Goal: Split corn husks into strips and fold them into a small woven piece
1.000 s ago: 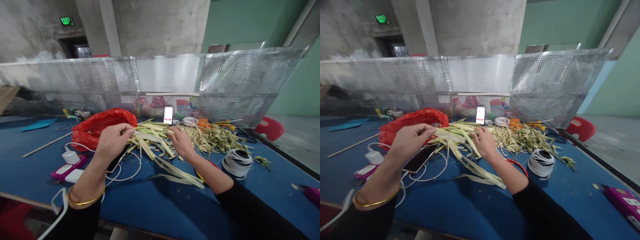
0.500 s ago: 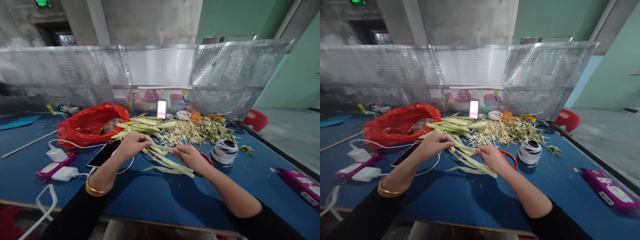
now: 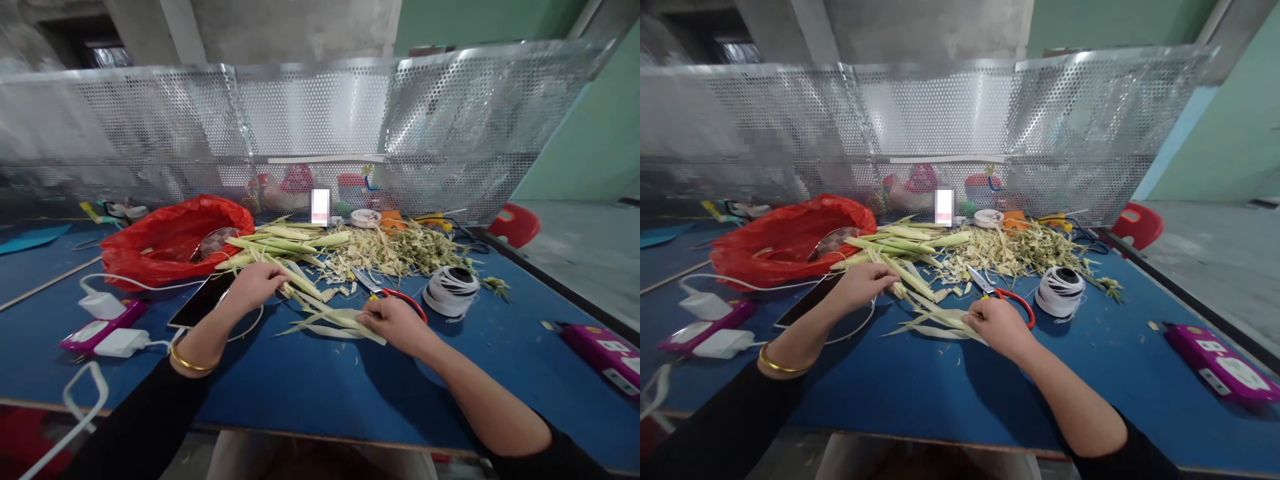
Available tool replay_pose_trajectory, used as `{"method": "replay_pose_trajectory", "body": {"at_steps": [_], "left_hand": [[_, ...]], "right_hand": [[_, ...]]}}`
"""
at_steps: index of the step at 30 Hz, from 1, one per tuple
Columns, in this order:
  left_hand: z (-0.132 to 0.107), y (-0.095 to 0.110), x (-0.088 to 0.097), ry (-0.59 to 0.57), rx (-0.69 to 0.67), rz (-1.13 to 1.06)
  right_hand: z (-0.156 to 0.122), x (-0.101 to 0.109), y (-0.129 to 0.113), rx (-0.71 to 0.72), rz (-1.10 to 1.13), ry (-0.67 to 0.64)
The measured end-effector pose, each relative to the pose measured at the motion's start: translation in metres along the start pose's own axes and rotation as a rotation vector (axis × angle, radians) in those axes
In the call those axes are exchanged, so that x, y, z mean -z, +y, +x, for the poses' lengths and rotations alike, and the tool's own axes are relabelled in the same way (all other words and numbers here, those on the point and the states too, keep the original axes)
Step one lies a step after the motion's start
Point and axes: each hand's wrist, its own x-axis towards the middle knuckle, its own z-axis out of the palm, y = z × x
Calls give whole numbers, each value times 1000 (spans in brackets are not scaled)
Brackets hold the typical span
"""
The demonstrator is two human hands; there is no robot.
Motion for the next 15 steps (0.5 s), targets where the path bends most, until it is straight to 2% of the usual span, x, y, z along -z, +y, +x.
{"method": "replay_pose_trajectory", "body": {"at_steps": [7,12,15], "left_hand": [[-8,14,-9,-66,-41,-99],[-12,15,-11,18,-49,-125],[-13,16,-13,84,-81,-79]], "right_hand": [[2,-3,6,34,68,43],[3,-1,9,1,87,50],[3,-1,7,-4,10,114]]}}
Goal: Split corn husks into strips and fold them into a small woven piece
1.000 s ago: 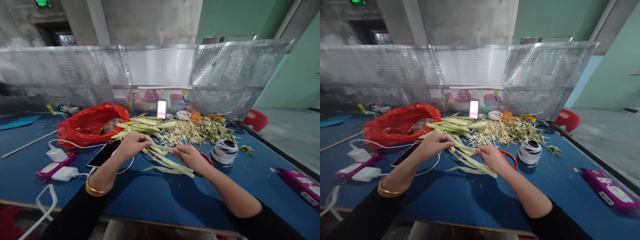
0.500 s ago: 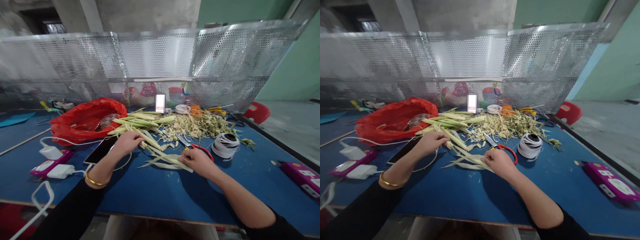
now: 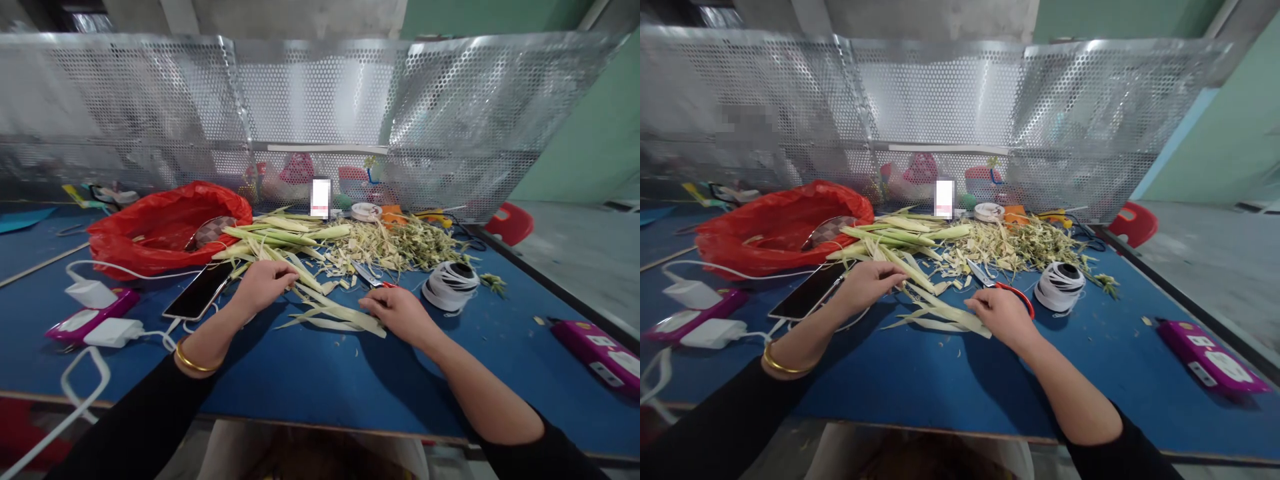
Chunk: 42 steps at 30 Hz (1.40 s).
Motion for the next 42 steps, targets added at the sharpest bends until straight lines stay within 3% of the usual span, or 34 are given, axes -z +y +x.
{"method": "replay_pose_trajectory", "body": {"at_steps": [3,6,11,16,20,22,26,29,35,37,39,42], "left_hand": [[0,5,-8,17,-163,146],[0,11,-23,-77,-359,319],[-4,14,-37,-176,-422,454],[-3,9,-14,-210,-321,212],[5,-5,-1,17,-88,158],[8,-14,-3,54,-6,221],[8,-27,-12,-46,-29,283],[9,-33,-14,-54,-41,299],[9,-32,-11,52,-4,296],[8,-24,-12,101,-3,210],[6,-11,-17,117,20,-82],[1,10,-26,41,174,-536]], "right_hand": [[0,-2,-4,69,2,44],[-2,-6,-9,164,33,24],[-8,-8,-14,266,67,18],[1,-2,-21,255,184,39],[31,-6,-37,164,-29,97],[50,-16,-48,124,-195,58],[79,-42,-67,128,-263,54],[92,-52,-72,112,-282,79],[99,-30,-56,77,-213,174],[93,-23,-51,93,-167,194],[82,-22,-50,126,-125,207],[62,-27,-56,190,-76,242]]}}
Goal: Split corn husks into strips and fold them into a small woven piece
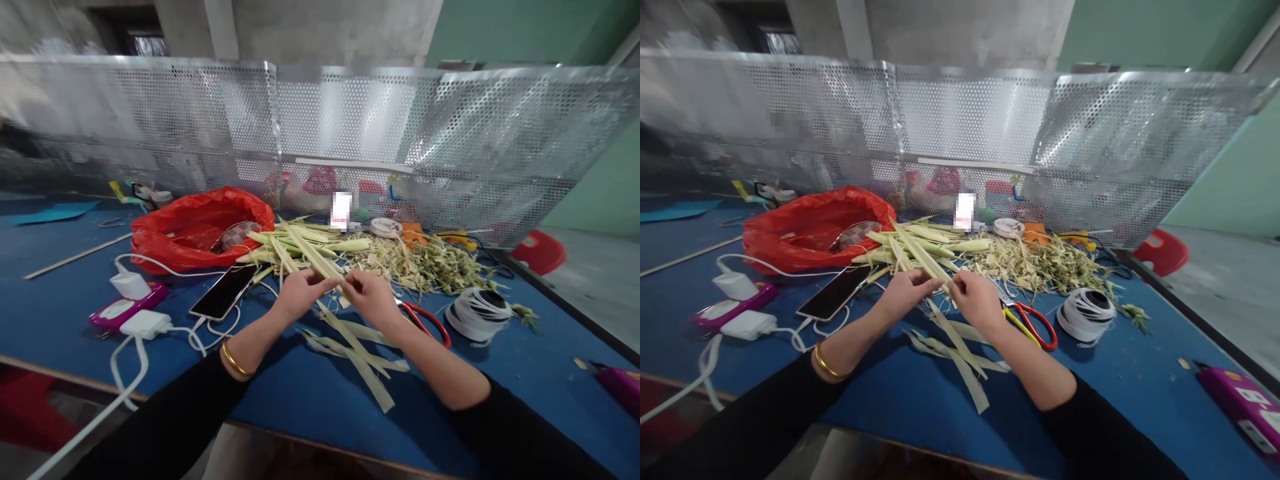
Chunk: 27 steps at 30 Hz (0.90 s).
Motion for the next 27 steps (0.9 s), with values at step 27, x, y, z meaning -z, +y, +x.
{"method": "replay_pose_trajectory", "body": {"at_steps": [27], "left_hand": [[-16,4,-14,-148,271,-520]], "right_hand": [[-18,-9,-7,-101,509,-41]]}}
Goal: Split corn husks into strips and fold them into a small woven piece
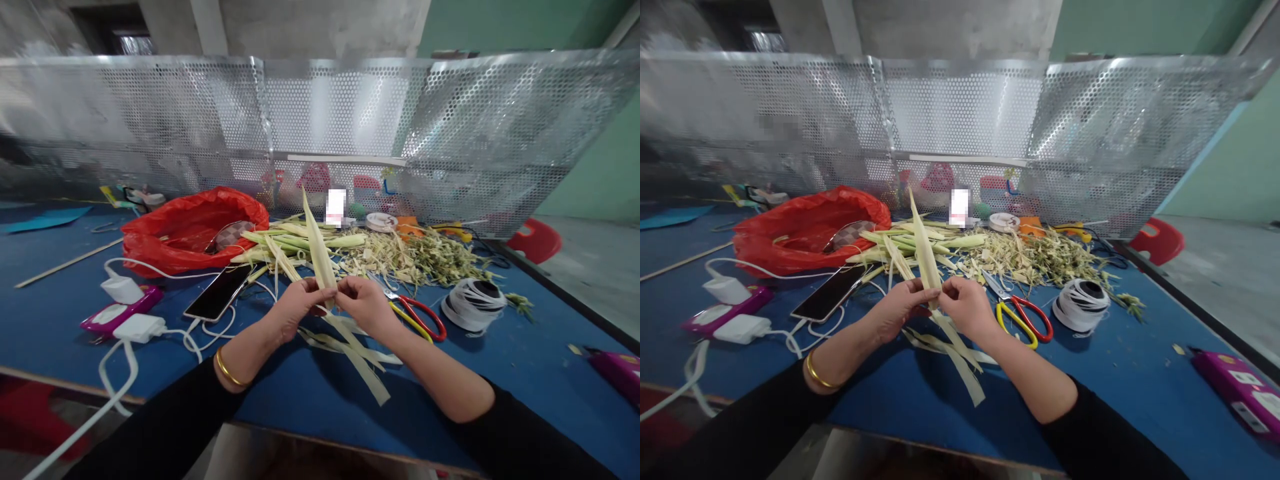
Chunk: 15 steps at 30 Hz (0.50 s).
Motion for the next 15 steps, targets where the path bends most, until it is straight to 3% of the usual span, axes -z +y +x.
{"method": "replay_pose_trajectory", "body": {"at_steps": [8,15], "left_hand": [[0,2,4,79,-55,44],[-3,3,-1,156,-101,114]], "right_hand": [[3,5,-4,-74,225,23],[1,4,-3,-43,-40,0]]}}
